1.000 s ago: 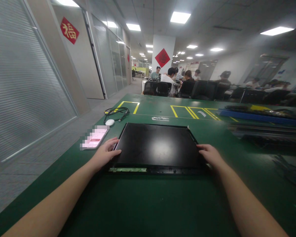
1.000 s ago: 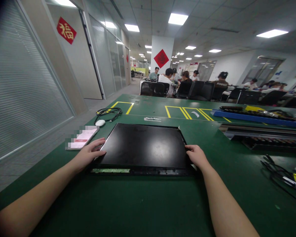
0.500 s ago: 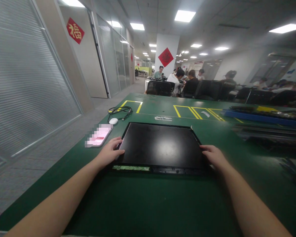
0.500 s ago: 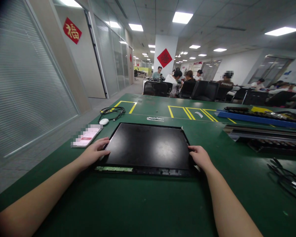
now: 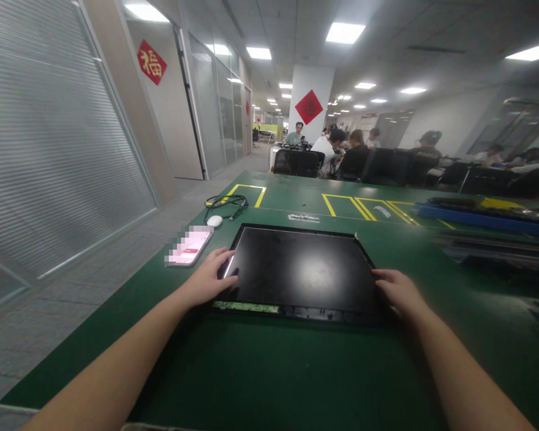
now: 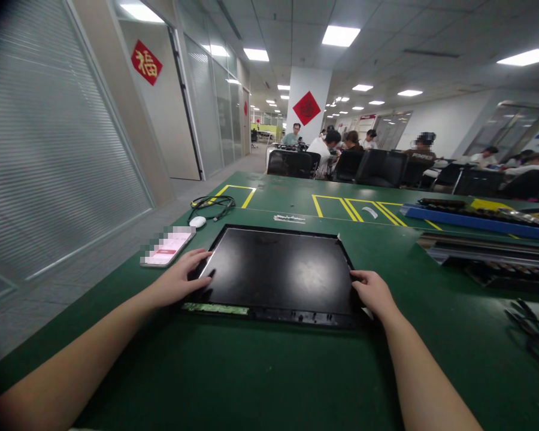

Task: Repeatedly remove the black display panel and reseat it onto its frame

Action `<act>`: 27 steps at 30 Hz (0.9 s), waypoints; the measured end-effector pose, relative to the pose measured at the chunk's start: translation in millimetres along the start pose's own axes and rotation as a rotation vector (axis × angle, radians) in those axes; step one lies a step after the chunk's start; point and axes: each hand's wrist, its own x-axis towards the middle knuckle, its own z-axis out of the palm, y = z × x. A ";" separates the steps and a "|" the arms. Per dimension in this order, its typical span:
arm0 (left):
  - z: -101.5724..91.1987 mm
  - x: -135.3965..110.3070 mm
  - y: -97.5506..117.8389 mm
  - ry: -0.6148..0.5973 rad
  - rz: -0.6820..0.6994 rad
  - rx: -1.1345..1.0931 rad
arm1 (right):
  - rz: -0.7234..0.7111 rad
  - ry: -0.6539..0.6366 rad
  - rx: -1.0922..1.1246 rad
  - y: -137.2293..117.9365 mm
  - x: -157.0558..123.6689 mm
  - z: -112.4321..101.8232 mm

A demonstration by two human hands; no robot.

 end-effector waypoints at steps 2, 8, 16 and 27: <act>-6.8 -1.7 -0.1 -0.031 0.049 0.059 | -0.016 0.013 -0.007 1.3 0.8 0.5; -24.1 -5.1 1.1 -0.205 0.126 0.139 | -0.009 0.013 -0.001 2.1 0.5 1.5; -36.5 -7.5 6.1 -0.315 0.137 0.157 | -0.016 0.004 -0.022 4.3 2.6 1.0; -42.1 -7.6 11.3 -0.273 0.200 0.287 | -0.004 -0.005 -0.006 1.3 0.3 0.0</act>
